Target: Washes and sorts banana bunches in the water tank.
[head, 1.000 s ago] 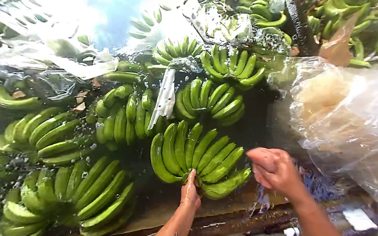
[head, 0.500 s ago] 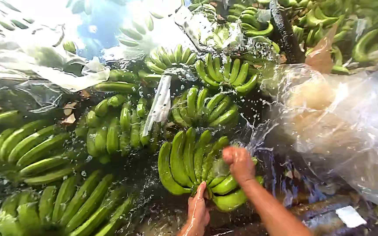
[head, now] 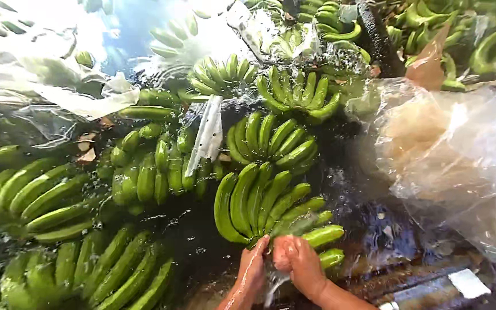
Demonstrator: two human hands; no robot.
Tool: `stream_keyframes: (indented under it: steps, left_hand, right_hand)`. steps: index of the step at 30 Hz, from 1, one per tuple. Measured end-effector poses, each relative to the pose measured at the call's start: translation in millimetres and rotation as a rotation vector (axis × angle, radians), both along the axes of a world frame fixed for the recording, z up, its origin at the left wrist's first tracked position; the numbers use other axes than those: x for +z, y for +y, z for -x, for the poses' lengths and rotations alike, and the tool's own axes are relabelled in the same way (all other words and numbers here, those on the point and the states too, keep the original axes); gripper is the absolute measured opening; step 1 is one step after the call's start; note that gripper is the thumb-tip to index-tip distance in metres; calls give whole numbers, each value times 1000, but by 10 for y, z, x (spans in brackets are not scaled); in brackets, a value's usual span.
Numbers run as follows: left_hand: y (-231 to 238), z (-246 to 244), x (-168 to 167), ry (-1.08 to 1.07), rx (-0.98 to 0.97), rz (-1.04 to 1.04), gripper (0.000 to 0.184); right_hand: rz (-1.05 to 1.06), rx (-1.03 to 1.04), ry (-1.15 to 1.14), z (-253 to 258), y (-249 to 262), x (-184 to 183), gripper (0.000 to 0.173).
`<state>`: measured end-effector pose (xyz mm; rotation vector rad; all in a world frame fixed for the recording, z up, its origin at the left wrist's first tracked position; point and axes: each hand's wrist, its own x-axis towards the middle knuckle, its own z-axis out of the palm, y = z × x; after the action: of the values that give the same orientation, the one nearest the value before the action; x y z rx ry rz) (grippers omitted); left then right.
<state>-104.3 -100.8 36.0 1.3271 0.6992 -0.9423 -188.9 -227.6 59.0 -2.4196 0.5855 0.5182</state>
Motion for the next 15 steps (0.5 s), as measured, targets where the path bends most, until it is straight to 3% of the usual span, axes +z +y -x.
stream_keyframes:
  steps: [3, 6, 9, 12, 14, 15]
  left_hand:
    - [104, -152, 30, -64, -101, -27, 22]
    - [66, -268, 75, -98, -166, -130, 23]
    - [21, -363, 10, -100, -237, -195, 23]
    - [14, -428, 36, -106, -350, -250, 27]
    - [57, -454, 20, -113, -341, -245, 32]
    - [71, -464, 19, -121, -328, -223, 30]
  right_hand:
    - [72, 104, -154, -396, -269, -170, 45]
    - [209, -121, -254, -847, -709, -363, 48]
    - [71, -305, -240, -881, -302, -494, 52]
    - [-25, -72, -443, -877, 20, -560, 43]
    - [25, 55, -410, -1128, -265, -525, 45]
    - [52, 22, -338, -1309, -472, -471, 44]
